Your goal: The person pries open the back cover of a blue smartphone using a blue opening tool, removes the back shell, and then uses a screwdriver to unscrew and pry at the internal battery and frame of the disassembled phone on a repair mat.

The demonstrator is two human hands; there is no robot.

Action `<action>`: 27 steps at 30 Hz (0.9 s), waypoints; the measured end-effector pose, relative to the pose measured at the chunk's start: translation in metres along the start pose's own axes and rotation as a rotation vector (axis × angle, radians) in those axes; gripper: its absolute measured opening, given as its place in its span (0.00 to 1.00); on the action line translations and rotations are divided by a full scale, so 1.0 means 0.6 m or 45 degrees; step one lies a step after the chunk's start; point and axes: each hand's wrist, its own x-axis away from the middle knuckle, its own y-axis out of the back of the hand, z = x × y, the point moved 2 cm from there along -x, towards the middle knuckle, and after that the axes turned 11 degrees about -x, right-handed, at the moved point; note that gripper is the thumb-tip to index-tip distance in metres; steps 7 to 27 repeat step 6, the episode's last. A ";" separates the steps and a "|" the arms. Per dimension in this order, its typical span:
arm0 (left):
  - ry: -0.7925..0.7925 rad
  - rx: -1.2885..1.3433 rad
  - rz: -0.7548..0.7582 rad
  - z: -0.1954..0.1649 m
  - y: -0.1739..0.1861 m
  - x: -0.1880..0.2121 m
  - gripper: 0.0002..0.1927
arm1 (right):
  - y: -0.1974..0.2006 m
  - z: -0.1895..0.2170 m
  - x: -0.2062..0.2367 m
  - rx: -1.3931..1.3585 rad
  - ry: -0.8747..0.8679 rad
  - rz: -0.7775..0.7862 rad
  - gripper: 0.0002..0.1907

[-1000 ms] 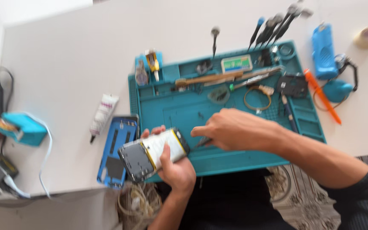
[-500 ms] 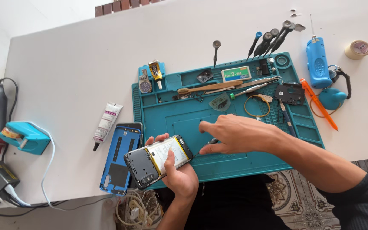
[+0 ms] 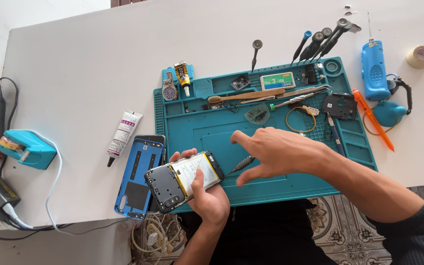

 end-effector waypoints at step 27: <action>-0.020 -0.008 0.006 0.002 -0.002 0.001 0.30 | -0.018 -0.025 -0.011 0.002 0.043 -0.064 0.48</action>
